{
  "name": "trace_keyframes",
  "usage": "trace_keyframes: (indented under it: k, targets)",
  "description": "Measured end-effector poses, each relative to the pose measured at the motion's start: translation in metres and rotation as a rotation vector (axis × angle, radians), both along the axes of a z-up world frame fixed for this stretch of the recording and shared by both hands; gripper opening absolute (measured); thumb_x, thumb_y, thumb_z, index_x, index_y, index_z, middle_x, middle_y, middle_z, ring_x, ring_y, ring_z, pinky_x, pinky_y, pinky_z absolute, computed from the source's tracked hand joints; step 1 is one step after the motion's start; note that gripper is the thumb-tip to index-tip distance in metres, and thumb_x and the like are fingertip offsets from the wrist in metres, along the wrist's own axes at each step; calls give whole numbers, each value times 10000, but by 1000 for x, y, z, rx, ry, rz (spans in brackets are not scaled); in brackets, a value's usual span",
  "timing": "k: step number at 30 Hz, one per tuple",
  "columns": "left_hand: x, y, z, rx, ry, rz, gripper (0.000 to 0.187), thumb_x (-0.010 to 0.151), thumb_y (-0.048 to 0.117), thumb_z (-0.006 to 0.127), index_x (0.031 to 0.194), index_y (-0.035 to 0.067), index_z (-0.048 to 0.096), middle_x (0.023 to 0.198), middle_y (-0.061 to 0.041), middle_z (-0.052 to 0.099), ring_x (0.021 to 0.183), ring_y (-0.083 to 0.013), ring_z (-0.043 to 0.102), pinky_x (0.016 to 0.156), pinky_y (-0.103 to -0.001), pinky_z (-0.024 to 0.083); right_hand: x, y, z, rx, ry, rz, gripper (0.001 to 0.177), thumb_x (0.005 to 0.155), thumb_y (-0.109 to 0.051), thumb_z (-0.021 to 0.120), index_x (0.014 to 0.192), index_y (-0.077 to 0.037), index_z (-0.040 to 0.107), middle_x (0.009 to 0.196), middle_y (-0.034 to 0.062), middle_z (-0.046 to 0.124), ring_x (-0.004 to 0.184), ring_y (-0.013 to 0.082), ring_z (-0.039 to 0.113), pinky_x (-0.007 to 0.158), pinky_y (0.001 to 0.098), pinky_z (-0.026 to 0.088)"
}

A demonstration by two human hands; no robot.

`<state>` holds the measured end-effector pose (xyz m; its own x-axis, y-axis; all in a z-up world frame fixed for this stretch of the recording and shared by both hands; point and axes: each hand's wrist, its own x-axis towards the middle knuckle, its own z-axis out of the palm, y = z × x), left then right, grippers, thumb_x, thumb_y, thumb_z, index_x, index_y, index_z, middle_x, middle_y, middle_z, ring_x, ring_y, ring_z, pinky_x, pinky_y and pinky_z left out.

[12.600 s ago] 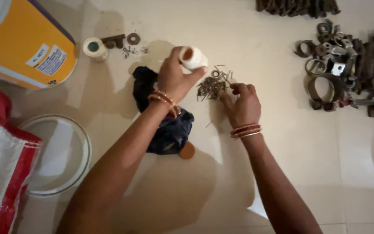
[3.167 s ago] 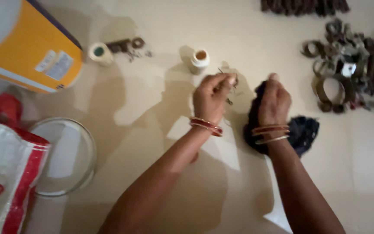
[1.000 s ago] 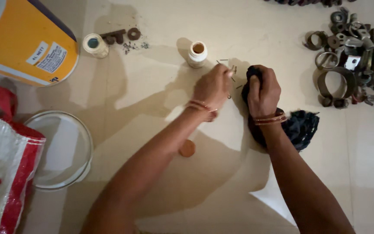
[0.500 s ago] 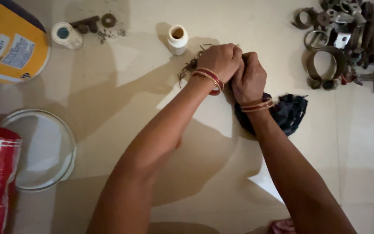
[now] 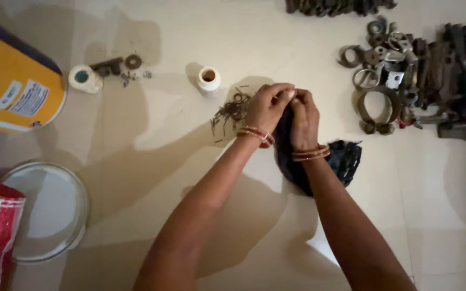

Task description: The person wipes a small white bottle with a dark cloth, then picks up small metal pins and washers from the floor, placing them into the bottle. The person then wipes the floor and a bucket lid with the cloth.

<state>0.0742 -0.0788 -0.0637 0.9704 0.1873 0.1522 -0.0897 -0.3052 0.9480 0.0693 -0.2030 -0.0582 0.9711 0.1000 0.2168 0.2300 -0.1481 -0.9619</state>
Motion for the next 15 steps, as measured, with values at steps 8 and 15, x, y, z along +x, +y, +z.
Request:
trace_keyframes:
  k: [8,15]
  targets:
    - [1,0,-18,-174,33,-8,243,905,287,772,1065,103,778,1070,-70,737,917,-186,729,830,-309,603,-2,6,3,-102,-10,-59,221,1038,-79,544,1243,2,536,1075,123,680,972,185,650,868,304,542]
    - [0,17,-10,-204,62,76,249,908,267,769,1068,77,777,997,-49,767,918,-150,721,823,-291,582,-3,7,6,-142,-68,-40,358,924,-28,715,1232,18,539,1060,125,679,959,163,658,840,299,553]
